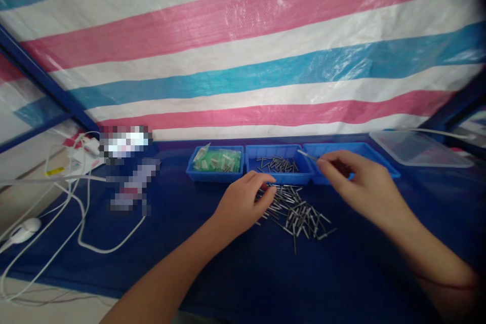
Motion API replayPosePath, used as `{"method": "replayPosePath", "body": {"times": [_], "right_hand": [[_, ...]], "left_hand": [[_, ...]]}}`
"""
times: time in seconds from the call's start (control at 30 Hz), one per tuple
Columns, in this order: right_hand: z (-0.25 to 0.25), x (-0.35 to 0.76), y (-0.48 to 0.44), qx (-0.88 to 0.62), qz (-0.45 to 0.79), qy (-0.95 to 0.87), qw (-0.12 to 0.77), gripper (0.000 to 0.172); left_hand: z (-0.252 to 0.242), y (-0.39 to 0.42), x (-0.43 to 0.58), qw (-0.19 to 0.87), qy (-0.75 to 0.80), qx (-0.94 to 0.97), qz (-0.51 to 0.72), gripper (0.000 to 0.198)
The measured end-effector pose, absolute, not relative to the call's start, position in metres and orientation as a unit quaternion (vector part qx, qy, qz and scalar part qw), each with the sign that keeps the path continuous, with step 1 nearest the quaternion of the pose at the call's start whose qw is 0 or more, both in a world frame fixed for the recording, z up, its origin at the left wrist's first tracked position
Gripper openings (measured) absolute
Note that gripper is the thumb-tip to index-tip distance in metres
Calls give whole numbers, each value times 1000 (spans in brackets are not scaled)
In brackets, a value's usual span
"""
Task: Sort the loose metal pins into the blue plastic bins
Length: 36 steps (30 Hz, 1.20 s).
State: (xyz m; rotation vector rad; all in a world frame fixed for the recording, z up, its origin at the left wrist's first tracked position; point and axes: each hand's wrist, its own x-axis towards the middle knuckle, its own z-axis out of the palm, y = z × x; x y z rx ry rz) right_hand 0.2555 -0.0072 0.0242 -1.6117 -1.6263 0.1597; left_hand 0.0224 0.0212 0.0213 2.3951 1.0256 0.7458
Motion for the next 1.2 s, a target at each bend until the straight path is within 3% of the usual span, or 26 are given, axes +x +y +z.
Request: {"method": "replayPosePath", "body": {"times": [0.13,0.3,0.5,0.77,1.03,1.2], "right_hand": [[25,286,0,-730,-24,-590,343,21],[11,296,9,-739,-100,-617,250,31],[6,275,7,-673,-80,-666,311,40],[7,251,-2,-610,-57,-718,330,31],[13,240,-14,-567,164,-697,407,28],[13,237,-18,-521,275,-664,461,17]], "left_hand": [[25,22,19,155,314,914,205,20],[20,18,19,101,243,959,108,21],[13,9,21,95,138,980,104,25],[-8,1,32,60,122,984,112,13],[-17,-5,40,16,140,976,166,15],[-4,-3,45,158,252,903,310,22]]}}
